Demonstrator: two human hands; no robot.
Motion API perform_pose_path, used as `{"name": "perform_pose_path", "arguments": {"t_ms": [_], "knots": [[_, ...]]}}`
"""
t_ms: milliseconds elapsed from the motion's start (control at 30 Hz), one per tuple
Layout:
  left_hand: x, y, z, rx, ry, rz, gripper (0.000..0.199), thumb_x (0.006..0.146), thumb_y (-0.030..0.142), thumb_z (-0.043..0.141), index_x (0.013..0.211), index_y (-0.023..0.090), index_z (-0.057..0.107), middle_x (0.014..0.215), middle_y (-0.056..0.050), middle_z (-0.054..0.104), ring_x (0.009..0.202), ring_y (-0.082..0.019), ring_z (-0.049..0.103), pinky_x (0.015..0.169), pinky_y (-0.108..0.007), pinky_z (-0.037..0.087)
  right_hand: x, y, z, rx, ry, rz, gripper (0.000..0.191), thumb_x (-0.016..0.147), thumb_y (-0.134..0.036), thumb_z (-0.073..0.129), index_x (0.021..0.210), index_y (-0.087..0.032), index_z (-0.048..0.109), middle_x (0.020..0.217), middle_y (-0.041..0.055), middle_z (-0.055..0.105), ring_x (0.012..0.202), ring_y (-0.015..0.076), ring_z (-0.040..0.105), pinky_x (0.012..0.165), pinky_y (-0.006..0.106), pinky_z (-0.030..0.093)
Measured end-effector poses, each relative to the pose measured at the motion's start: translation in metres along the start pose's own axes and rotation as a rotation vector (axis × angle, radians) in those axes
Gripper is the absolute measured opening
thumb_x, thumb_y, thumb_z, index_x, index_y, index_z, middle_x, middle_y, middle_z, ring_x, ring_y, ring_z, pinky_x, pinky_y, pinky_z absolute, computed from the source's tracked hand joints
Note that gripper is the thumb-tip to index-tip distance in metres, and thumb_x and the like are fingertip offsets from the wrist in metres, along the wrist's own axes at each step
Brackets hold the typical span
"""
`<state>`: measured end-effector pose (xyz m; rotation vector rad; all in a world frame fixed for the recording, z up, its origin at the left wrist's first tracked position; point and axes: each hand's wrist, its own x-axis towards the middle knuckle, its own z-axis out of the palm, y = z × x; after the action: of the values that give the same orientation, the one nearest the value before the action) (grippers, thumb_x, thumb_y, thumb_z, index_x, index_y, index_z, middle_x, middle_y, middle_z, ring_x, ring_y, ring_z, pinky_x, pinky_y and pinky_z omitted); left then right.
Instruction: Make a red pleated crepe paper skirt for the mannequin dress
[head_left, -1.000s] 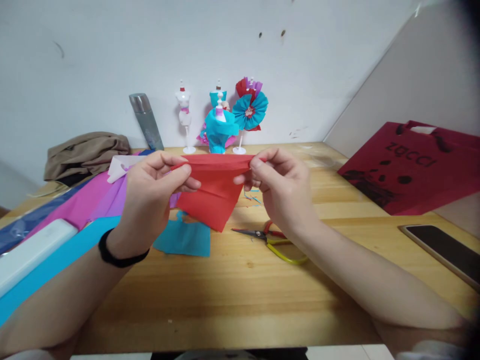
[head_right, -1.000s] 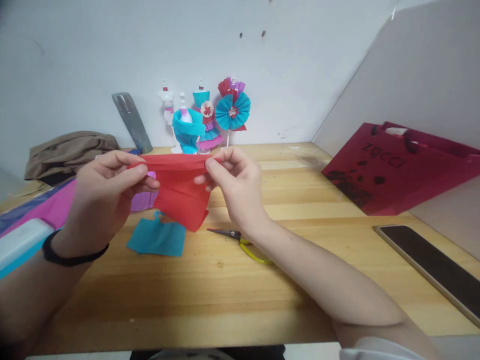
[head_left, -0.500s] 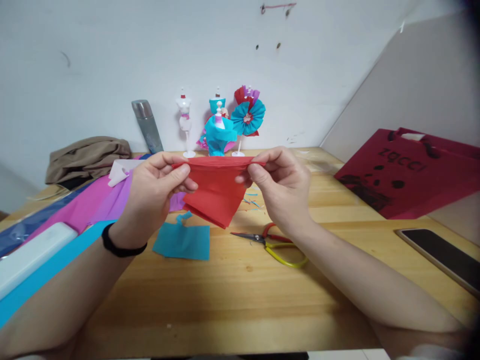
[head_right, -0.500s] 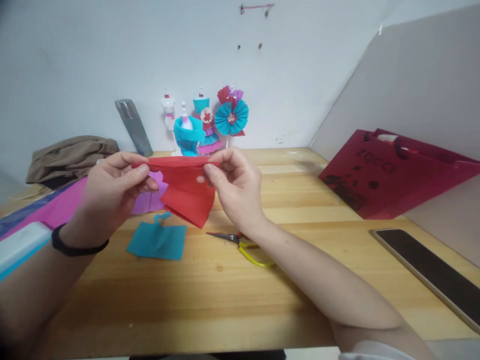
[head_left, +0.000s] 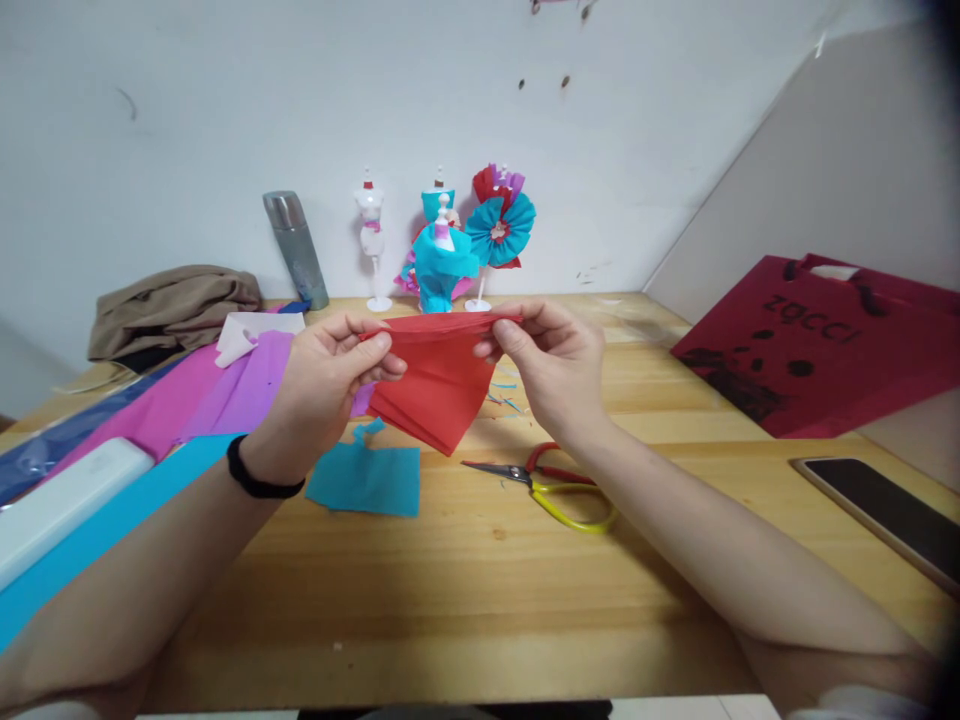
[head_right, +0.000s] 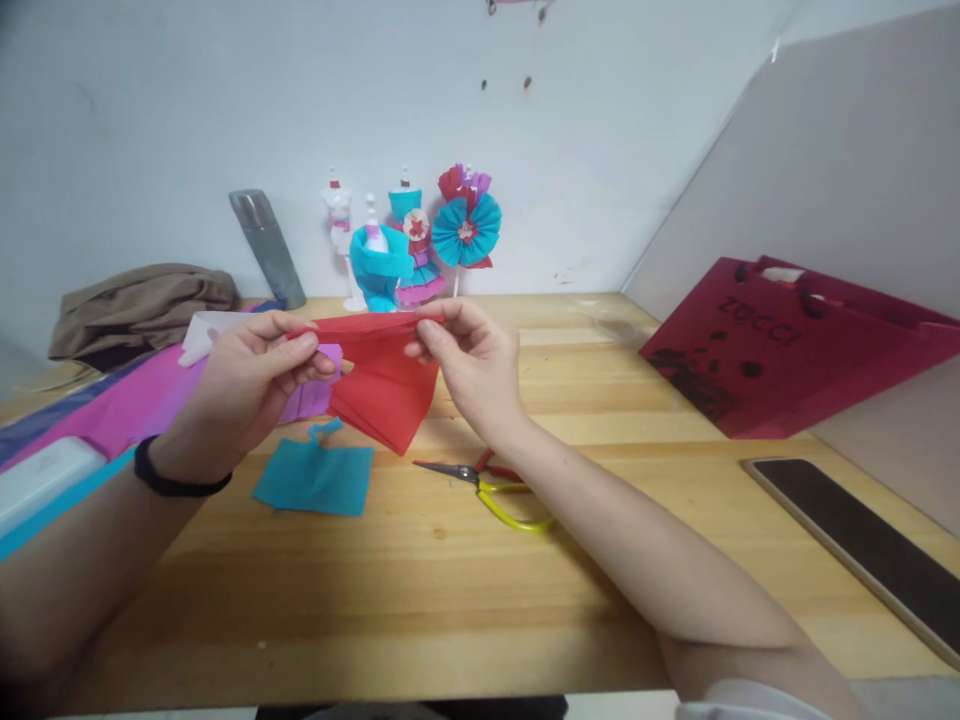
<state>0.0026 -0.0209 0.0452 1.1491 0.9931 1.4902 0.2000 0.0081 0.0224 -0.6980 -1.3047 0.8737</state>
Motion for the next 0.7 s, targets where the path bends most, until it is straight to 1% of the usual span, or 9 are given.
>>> {"name": "perform_pose_path", "arguments": {"t_ms": [100, 233, 367, 533, 700], "knots": [[-0.001, -0.003, 0.002, -0.025, 0.024, -0.031, 0.010, 0.069, 0.014, 0.073, 0.072, 0.014, 0.064, 0.059, -0.003, 0.070, 0.058, -0.013, 0.069, 0.060, -0.021, 0.055, 0.003, 0.009, -0.001, 0.015, 0.003, -0.025, 0.015, 0.075, -0.035, 0.078, 0.076, -0.027, 0.066, 0.065, -0.0014, 0.069, 0.061, 0.0172, 0.068, 0.060, 0.032, 0.056], [0.000, -0.009, 0.003, -0.032, 0.101, -0.042, 0.011, 0.066, 0.013, 0.074, 0.069, 0.014, 0.064, 0.056, 0.001, 0.067, 0.055, -0.011, 0.067, 0.059, -0.020, 0.054, 0.003, 0.017, -0.001, 0.048, 0.026, -0.007, 0.012, 0.073, -0.028, 0.076, 0.070, -0.024, 0.065, 0.062, -0.0019, 0.068, 0.060, 0.0156, 0.067, 0.058, 0.030, 0.053], [0.005, -0.017, 0.001, -0.034, 0.139, -0.057, 0.012, 0.064, 0.014, 0.075, 0.070, 0.013, 0.065, 0.054, 0.000, 0.067, 0.053, -0.010, 0.065, 0.057, -0.019, 0.053, 0.000, 0.023, 0.001, 0.044, 0.048, 0.071, 0.011, 0.072, -0.026, 0.073, 0.068, -0.021, 0.064, 0.055, -0.0032, 0.065, 0.055, 0.0130, 0.064, 0.054, 0.027, 0.049], [0.011, -0.026, 0.000, -0.038, 0.155, -0.113, 0.011, 0.065, 0.012, 0.074, 0.068, 0.013, 0.063, 0.051, -0.001, 0.066, 0.051, -0.011, 0.064, 0.053, -0.019, 0.050, 0.000, 0.035, 0.002, 0.085, 0.074, 0.176, 0.014, 0.068, -0.028, 0.074, 0.067, -0.020, 0.062, 0.051, -0.0045, 0.063, 0.049, 0.0112, 0.060, 0.051, 0.025, 0.047], [0.011, -0.027, 0.002, -0.010, 0.192, -0.161, 0.009, 0.072, 0.009, 0.069, 0.068, 0.013, 0.062, 0.050, -0.001, 0.064, 0.050, -0.010, 0.063, 0.052, -0.018, 0.048, 0.000, 0.044, 0.004, 0.126, 0.111, 0.256, 0.017, 0.064, -0.029, 0.077, 0.069, -0.019, 0.063, 0.053, -0.0046, 0.064, 0.049, 0.0107, 0.061, 0.048, 0.024, 0.045]]}}
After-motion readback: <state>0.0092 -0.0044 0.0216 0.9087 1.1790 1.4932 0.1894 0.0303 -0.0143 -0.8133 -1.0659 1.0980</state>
